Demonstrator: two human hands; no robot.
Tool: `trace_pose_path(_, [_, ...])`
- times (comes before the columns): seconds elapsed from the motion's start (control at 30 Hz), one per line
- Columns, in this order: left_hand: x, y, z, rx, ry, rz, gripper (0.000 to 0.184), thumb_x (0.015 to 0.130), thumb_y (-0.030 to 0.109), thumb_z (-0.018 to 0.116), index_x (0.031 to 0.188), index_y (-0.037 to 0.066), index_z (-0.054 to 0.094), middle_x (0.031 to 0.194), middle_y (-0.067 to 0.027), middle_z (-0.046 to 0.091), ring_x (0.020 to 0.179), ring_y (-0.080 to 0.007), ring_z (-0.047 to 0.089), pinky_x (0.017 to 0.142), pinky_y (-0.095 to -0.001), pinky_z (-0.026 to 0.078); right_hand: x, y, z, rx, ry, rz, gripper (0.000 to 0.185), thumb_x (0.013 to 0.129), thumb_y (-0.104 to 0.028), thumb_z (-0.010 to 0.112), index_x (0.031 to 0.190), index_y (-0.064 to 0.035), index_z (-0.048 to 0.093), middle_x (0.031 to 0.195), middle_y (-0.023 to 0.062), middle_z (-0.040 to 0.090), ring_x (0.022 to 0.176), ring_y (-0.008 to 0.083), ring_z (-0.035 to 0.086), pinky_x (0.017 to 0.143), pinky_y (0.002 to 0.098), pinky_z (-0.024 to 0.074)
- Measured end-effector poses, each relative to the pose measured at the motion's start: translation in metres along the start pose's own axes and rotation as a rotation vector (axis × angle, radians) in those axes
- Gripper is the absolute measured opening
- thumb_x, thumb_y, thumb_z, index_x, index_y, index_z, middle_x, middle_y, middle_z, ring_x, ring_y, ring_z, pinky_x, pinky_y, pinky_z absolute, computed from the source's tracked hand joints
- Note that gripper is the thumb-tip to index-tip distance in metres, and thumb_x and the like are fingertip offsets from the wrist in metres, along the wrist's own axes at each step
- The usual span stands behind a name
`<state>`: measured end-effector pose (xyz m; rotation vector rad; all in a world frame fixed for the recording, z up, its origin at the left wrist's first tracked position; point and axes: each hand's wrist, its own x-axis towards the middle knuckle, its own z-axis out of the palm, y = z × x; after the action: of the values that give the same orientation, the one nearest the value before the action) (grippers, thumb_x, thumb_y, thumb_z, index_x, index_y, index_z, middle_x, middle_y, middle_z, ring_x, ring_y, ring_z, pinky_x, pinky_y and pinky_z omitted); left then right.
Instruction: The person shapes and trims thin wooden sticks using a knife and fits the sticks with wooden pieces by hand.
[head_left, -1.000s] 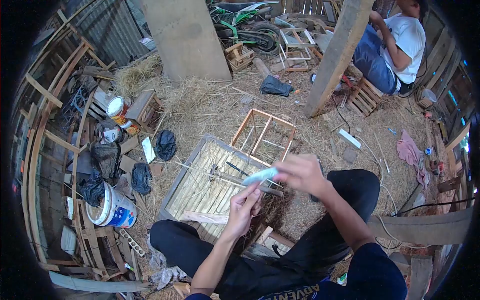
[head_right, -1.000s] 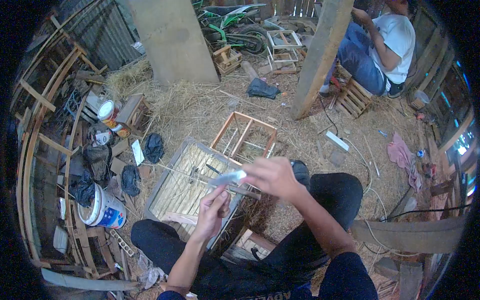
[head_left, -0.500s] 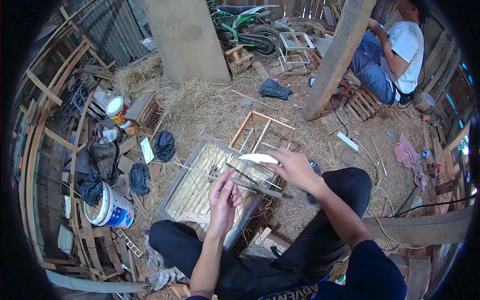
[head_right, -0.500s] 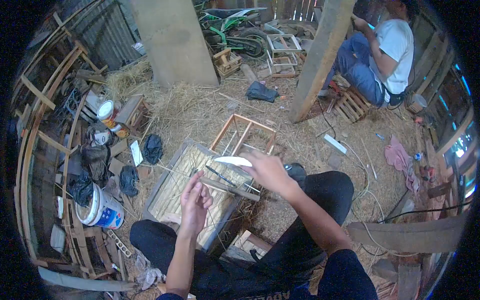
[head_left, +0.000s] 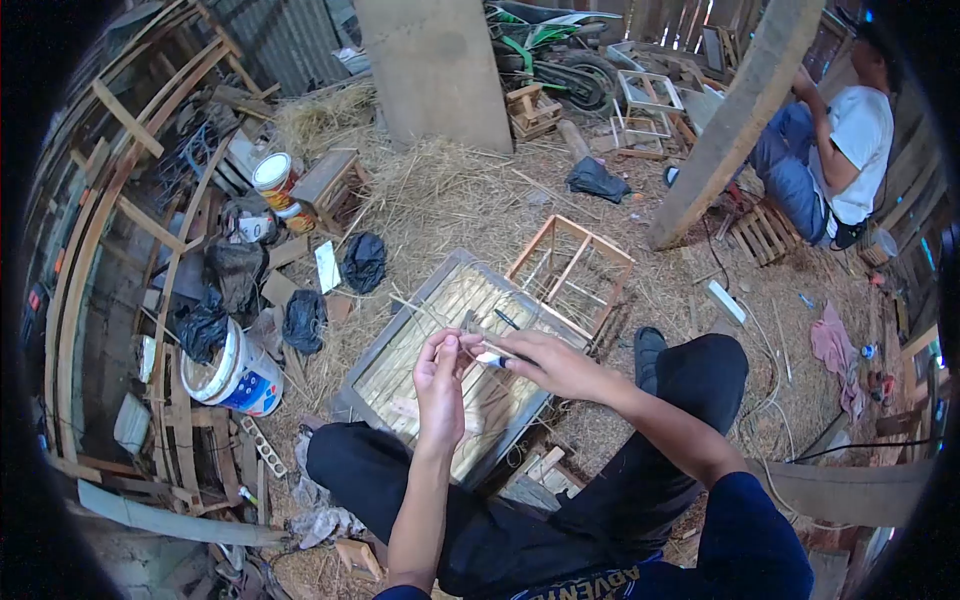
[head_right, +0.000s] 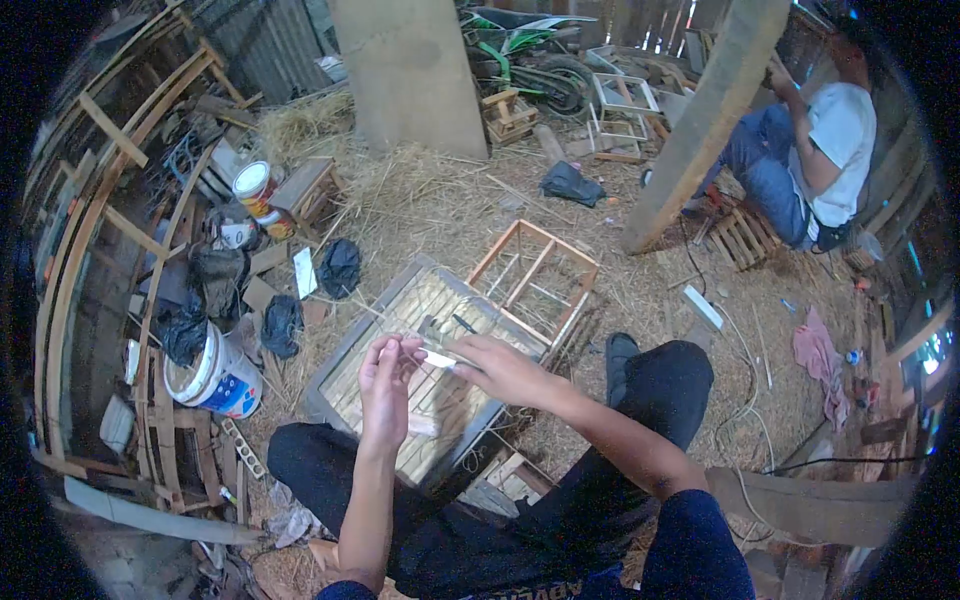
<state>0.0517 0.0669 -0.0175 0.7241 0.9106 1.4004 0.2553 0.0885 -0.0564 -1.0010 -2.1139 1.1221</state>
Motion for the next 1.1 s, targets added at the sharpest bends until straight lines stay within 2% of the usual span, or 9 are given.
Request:
trace_pose_path(0.07, [0.002,0.003,-0.005,0.048,0.046,0.075,0.023,0.104,0.021,0.057,0.116,0.002,0.058,0.108,-0.0148,0.071,0.091,-0.0158,0.064,0.089,-0.0322,0.050,0.004,-0.006,0.000,0.114,-0.077,0.058,0.035,0.102,-0.022,0.057,0.133,-0.0047,0.058,0.099,0.0170,0.068,0.097,0.0382,0.065,0.089,0.0441,0.0506])
trace_pose_path(0.23, [0.010,0.003,-0.017,0.005,0.166,0.100,0.024,0.103,0.024,0.060,0.118,0.005,0.057,0.112,-0.0119,0.069,0.094,-0.0148,0.063,0.091,-0.0320,0.048,-0.005,-0.013,-0.003,0.551,-0.344,0.205,0.030,0.102,-0.028,0.062,0.115,-0.0016,0.068,0.096,0.0052,0.071,0.080,0.0075,0.068,0.058,0.0219,0.0489])
trace_pose_path(0.33, [0.010,0.001,-0.002,0.069,0.119,0.051,0.032,0.104,0.031,0.057,0.124,0.006,0.056,0.117,-0.0122,0.068,0.098,-0.0163,0.063,0.092,-0.0344,0.048,-0.009,-0.019,-0.014,0.657,-0.272,0.225,0.028,0.101,-0.024,0.064,0.116,-0.0007,0.067,0.097,0.0064,0.071,0.076,0.0105,0.069,0.059,0.0228,0.0500])
trace_pose_path(0.47, [-0.006,-0.017,0.034,0.150,-0.147,-0.133,0.046,0.105,0.038,0.052,0.135,0.003,0.051,0.125,-0.0130,0.065,0.098,-0.0151,0.063,0.088,-0.0314,0.050,-0.010,-0.021,-0.034,0.859,0.177,0.220,0.024,0.099,-0.018,0.066,0.112,0.0014,0.068,0.096,0.0112,0.071,0.072,0.0159,0.070,0.062,0.0280,0.0574])
trace_pose_path(0.63, [-0.023,-0.031,0.045,0.327,-0.551,-0.462,0.041,0.106,0.030,0.053,0.135,0.002,0.055,0.097,-0.0075,0.067,0.074,-0.0098,0.060,0.070,-0.0232,0.048,-0.023,-0.002,-0.071,0.847,0.717,0.148,0.020,0.097,-0.014,0.068,0.108,0.0027,0.064,0.088,0.0101,0.069,0.074,0.0156,0.070,0.064,0.0282,0.0593])
trace_pose_path(0.73, [-0.022,-0.033,0.048,0.484,-0.497,-0.319,0.037,0.105,0.028,0.055,0.130,0.001,0.062,0.081,-0.0005,0.062,0.068,-0.0037,0.051,0.061,-0.0206,0.041,-0.040,-0.005,-0.088,0.643,0.725,0.218,0.017,0.098,-0.015,0.068,0.097,0.0008,0.064,0.086,0.0065,0.069,0.076,0.0120,0.069,0.062,0.0263,0.0566])
trace_pose_path(0.87, [-0.010,-0.050,0.030,0.689,-0.316,0.005,0.032,0.104,0.019,0.057,0.128,0.000,0.067,0.096,0.0010,0.070,0.076,-0.0028,0.052,0.068,-0.0199,0.042,-0.061,-0.007,-0.087,-0.612,0.682,0.330,0.024,0.089,-0.028,0.077,0.087,-0.0076,0.064,0.074,0.0012,0.061,0.064,0.0214,0.064,0.056,0.0326,0.0493])
trace_pose_path(1.03, [-0.014,-0.044,0.036,0.931,-0.396,0.064,0.027,0.101,0.011,0.058,0.123,0.000,0.069,0.108,-0.0163,0.074,0.094,-0.0184,0.071,0.082,-0.0305,0.053,-0.059,-0.035,-0.068,-0.806,0.534,-0.116,0.030,0.081,-0.028,0.078,0.106,-0.0149,0.069,0.114,0.0067,0.059,0.113,0.0250,0.055,0.103,0.0454,0.0381])
trace_pose_path(1.1, [-0.017,-0.053,0.038,0.895,-0.419,0.177,0.027,0.098,0.009,0.059,0.123,0.003,0.069,0.102,-0.0226,0.073,0.089,-0.0258,0.074,0.077,-0.0335,0.055,-0.061,-0.032,-0.059,-0.815,0.457,-0.177,0.028,0.081,-0.027,0.077,0.105,-0.0152,0.069,0.108,0.0055,0.060,0.110,0.0239,0.057,0.105,0.0456,0.0367])
